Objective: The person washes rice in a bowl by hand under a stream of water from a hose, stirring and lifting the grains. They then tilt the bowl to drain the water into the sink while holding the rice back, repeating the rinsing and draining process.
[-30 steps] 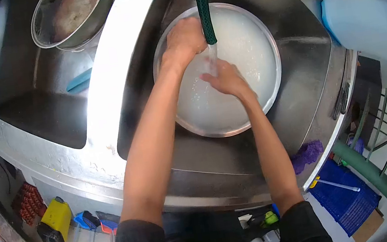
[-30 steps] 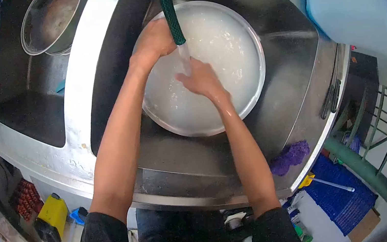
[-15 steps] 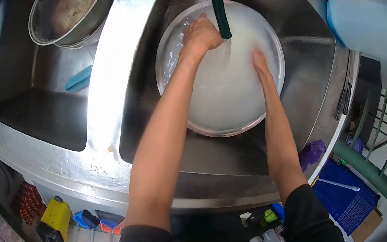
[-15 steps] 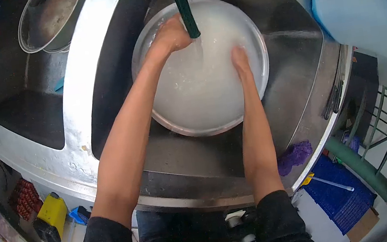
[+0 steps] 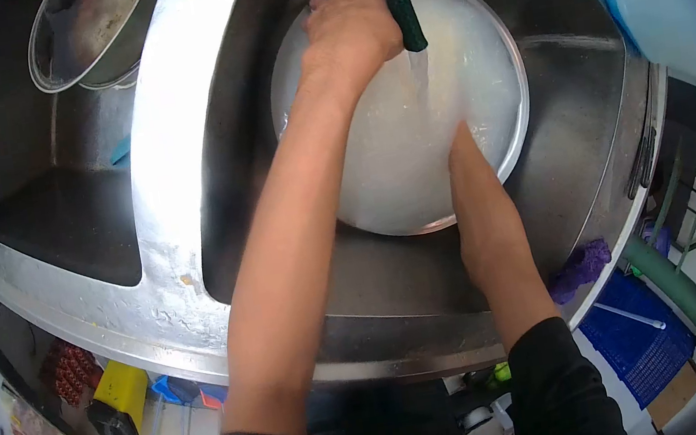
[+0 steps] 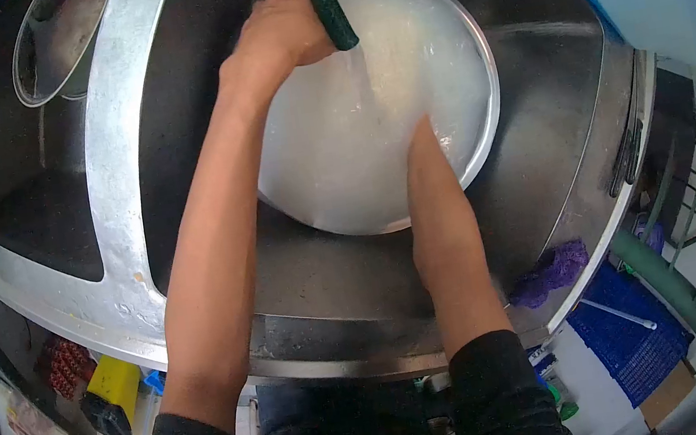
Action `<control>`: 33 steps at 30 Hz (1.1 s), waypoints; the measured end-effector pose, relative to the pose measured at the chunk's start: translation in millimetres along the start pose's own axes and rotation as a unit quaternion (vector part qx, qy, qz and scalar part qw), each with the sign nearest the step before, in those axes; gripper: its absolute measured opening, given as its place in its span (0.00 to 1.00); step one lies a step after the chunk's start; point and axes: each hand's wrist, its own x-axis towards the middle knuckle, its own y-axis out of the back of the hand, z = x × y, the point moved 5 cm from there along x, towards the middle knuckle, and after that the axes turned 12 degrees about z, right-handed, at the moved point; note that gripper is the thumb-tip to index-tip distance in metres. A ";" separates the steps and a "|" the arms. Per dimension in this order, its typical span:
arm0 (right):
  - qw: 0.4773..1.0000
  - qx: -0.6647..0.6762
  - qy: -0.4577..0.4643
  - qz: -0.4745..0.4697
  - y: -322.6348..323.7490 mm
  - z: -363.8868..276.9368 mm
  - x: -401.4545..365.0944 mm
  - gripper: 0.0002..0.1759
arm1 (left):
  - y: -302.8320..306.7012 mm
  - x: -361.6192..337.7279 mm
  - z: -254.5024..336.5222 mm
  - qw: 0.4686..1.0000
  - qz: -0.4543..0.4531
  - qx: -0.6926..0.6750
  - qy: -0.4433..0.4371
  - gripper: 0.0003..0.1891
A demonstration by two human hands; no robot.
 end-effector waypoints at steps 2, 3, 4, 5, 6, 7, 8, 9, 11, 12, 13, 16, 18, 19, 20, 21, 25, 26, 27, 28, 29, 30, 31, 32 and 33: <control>1.000 0.024 0.014 -0.003 -9.2 -14.1 -2.9 0.18 | -7.9 7.6 -5.1 0.998 -0.004 0.035 -0.043 0.41; 0.999 0.036 0.021 -0.004 -12.7 -21.1 -5.5 0.18 | -11.2 10.1 -9.7 0.998 -0.004 0.035 -0.044 0.41; 0.998 0.046 0.029 -0.006 -15.1 -28.5 -10.0 0.18 | -13.2 12.0 -12.8 0.998 -0.011 0.030 -0.054 0.42; 0.998 0.057 0.036 -0.008 -14.3 -31.8 -15.5 0.17 | -12.6 11.6 -14.0 0.998 -0.019 0.024 -0.063 0.42; 0.997 0.066 0.044 -0.010 -12.6 -34.6 -22.0 0.17 | -11.7 11.2 -15.5 0.998 -0.020 0.023 -0.063 0.42; 0.996 0.076 0.052 -0.013 -10.8 -39.0 -27.7 0.17 | -7.9 10.7 -16.7 0.998 -0.025 0.009 -0.055 0.42; 0.994 0.086 0.061 -0.016 -9.1 -44.2 -31.4 0.17 | -4.2 11.0 -17.3 0.998 -0.029 -0.004 -0.048 0.41; 0.993 0.096 0.070 -0.019 -7.6 -49.9 -33.7 0.17 | -0.4 11.0 -17.0 0.999 -0.028 -0.004 -0.047 0.41; 0.989 0.116 0.087 -0.029 3.3 -50.3 -36.3 0.17 | 8.5 8.2 -12.8 0.997 -0.006 -0.048 -0.067 0.35; 0.987 0.124 0.096 -0.034 8.8 -51.9 -30.9 0.17 | 11.6 7.7 -12.4 0.997 -0.004 -0.050 -0.064 0.35; 0.985 0.132 0.106 -0.038 15.3 -53.3 -29.4 0.16 | 12.9 6.8 -8.0 0.992 -0.029 -0.091 -0.085 0.39; 0.980 0.144 0.130 -0.049 35.2 -69.5 -26.1 0.16 | 25.2 -0.8 4.9 0.985 -0.081 -0.124 -0.084 0.44; 0.852 0.385 -0.250 -0.250 40.0 -77.6 -29.9 0.18 | 20.6 -3.2 7.2 0.983 -0.122 -0.126 -0.060 0.46; 0.856 0.378 -0.247 -0.250 49.9 -90.2 -27.3 0.18 | 17.4 -0.8 5.8 0.983 -0.116 -0.132 -0.059 0.46; 0.895 0.285 -0.249 -0.235 58.0 -96.1 -25.3 0.21 | 14.0 1.8 6.2 0.978 -0.112 -0.152 -0.090 0.46; 0.924 0.189 -0.250 -0.217 68.6 -108.7 -25.9 0.25 | 16.0 1.8 9.2 0.972 -0.109 -0.172 -0.119 0.46; 0.943 0.042 -0.261 -0.201 105.8 -161.5 -38.2 0.22 | 17.3 -1.1 12.3 0.968 -0.140 -0.182 -0.099 0.44; 0.970 0.044 -0.203 -0.123 107.9 -160.4 -34.9 0.21 | 15.5 -2.0 14.6 0.966 -0.144 -0.189 -0.105 0.44; 0.988 0.047 -0.143 -0.045 110.7 -161.1 -32.1 0.24 | 13.8 -3.1 16.7 0.963 -0.149 -0.196 -0.112 0.44; 0.988 0.044 -0.142 -0.046 108.1 -157.2 -31.4 0.24 | 12.0 -4.1 19.5 0.960 -0.154 -0.202 -0.120 0.43; 0.993 -0.054 -0.094 -0.050 106.7 -156.3 -27.1 0.22 | 11.3 -3.5 21.3 0.960 -0.151 -0.204 -0.119 0.43; 0.986 -0.152 -0.045 -0.054 104.2 -154.1 -23.6 0.21 | 10.8 -4.2 24.8 0.956 -0.158 -0.207 -0.134 0.43; 0.986 -0.154 -0.042 -0.055 97.7 -142.1 -22.5 0.21 | 10.1 -5.2 27.5 0.952 -0.165 -0.210 -0.148 0.43; 0.996 -0.075 0.037 -0.026 91.6 -145.7 -23.5 0.21 | 11.9 -6.5 29.4 0.955 -0.166 -0.192 -0.155 0.42; 0.993 0.006 0.116 0.003 90.1 -149.3 -23.0 0.21 | 14.3 -7.4 31.6 0.955 -0.163 -0.193 -0.152 0.42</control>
